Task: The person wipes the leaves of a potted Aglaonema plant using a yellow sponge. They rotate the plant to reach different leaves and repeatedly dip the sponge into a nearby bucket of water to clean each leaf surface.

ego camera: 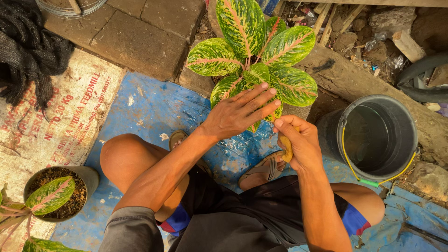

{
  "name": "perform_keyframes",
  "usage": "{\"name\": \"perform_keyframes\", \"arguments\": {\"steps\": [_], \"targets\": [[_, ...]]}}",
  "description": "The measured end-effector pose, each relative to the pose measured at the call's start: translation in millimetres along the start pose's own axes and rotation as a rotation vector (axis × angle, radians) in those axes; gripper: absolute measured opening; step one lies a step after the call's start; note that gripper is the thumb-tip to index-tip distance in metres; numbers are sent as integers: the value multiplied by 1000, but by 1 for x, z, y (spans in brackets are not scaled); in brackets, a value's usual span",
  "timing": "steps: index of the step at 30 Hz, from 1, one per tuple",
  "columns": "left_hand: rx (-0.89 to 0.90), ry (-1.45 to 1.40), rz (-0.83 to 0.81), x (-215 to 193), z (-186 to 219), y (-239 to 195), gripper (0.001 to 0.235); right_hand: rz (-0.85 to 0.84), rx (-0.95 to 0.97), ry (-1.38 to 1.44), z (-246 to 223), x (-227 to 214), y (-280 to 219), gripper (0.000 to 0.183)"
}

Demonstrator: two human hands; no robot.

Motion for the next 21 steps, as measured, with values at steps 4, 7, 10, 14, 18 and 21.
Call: {"name": "perform_keyframes", "arguments": {"steps": [4,7,10,14,18,21], "targets": [[-25,-15,-36,4,-2,-1,53,-10,-12,43,0,0,-3,9],[-8,-7,-21,3,-1,-2,55,-20,11,41,1,0,-3,10],[-5,13,-15,3,-1,-2,57,-37,26,63,-2,2,-4,15],[-6,-20,-9,2,-2,-2,55,-22,72,89,-4,3,-4,16],[-4,6,-16,4,0,-2,54,-35,57,-9,-5,4,-4,8],[4,8,-17,4,0,-3,53,-41,48,-38,-2,3,-4,5]]}}
Point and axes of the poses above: each hand's wrist, its own y-axis towards the middle knuckle, its own x-axis out of the palm, z = x × y, the point moved 9 cm from there along y, towards the middle knuckle, and after that the axes turned 8 degrees about -x, right-handed, at the moved point
